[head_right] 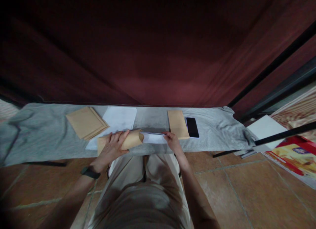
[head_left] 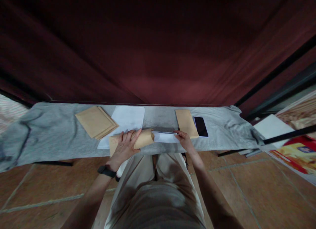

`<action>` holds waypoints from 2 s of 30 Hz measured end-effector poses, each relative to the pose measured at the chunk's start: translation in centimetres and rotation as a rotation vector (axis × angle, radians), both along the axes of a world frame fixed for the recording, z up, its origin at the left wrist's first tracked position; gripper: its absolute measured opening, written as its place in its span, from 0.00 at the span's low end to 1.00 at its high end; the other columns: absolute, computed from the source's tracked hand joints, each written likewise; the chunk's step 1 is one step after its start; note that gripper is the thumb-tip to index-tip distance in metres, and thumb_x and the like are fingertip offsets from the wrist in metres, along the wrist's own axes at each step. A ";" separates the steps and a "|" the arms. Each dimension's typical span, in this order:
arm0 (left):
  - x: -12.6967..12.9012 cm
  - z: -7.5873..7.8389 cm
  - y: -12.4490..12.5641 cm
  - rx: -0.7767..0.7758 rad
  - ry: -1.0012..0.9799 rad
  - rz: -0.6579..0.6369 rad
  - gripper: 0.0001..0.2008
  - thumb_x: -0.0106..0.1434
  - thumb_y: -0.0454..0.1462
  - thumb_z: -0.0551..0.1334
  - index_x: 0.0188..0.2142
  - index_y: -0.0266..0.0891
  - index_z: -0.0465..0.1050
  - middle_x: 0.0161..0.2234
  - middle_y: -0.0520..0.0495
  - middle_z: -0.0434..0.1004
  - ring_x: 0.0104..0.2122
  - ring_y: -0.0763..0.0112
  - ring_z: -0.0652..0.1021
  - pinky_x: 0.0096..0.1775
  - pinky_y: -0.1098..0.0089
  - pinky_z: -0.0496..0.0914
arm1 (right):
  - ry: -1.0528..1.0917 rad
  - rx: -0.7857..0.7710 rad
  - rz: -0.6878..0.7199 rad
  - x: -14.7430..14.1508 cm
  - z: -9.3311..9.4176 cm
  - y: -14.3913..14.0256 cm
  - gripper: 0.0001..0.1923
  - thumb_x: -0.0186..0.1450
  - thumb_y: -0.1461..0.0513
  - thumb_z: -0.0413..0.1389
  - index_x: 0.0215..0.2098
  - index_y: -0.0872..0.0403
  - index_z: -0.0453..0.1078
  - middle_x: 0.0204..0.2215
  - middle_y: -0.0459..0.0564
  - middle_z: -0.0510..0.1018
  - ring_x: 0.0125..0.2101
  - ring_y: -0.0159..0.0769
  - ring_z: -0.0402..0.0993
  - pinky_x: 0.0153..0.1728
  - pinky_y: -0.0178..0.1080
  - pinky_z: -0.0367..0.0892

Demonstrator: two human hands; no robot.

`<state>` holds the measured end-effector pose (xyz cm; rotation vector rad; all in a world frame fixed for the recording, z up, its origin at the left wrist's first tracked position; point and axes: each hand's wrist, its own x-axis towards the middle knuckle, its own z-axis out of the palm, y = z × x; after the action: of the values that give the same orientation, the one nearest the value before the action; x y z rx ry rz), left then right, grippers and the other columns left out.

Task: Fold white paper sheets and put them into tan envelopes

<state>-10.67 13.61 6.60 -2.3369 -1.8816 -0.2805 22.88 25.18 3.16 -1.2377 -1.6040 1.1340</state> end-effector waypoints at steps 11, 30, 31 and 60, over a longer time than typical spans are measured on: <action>1.0 1.3 -0.2 -0.001 0.023 -0.018 0.50 0.58 0.42 0.69 0.73 0.44 0.43 0.62 0.33 0.64 0.64 0.44 0.63 0.65 0.42 0.50 | -0.034 -0.046 0.112 -1.0 0.8 -0.5 0.21 0.61 0.46 0.55 0.22 0.52 0.68 0.18 0.40 0.65 0.21 0.30 0.59 0.23 0.33 0.54; 3.9 0.6 0.1 -0.003 -0.131 -0.075 0.53 0.57 0.42 0.70 0.73 0.41 0.39 0.64 0.30 0.62 0.64 0.43 0.64 0.65 0.41 0.52 | -0.123 0.048 -0.067 -6.9 1.0 -3.6 0.24 0.66 0.49 0.53 0.16 0.50 0.61 0.23 0.45 0.70 0.33 0.35 0.70 0.37 0.35 0.66; 4.0 0.6 0.1 -0.002 -0.136 -0.074 0.53 0.57 0.42 0.70 0.73 0.41 0.39 0.63 0.30 0.62 0.64 0.43 0.64 0.65 0.41 0.52 | -0.135 0.058 -0.059 -7.2 0.9 -3.6 0.22 0.66 0.51 0.54 0.17 0.50 0.64 0.27 0.47 0.73 0.37 0.37 0.72 0.41 0.36 0.68; 4.3 0.9 1.1 0.047 -0.036 -0.159 0.52 0.58 0.42 0.71 0.73 0.37 0.42 0.62 0.27 0.63 0.63 0.43 0.65 0.66 0.41 0.51 | -0.064 -0.042 -0.143 -8.5 1.1 -5.6 0.10 0.57 0.67 0.57 0.38 0.52 0.67 0.36 0.47 0.74 0.35 0.36 0.74 0.42 0.40 0.70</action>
<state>-6.35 14.68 7.48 -2.4692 -1.6869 -0.3804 14.38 19.61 4.30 -1.4059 -1.5188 1.0523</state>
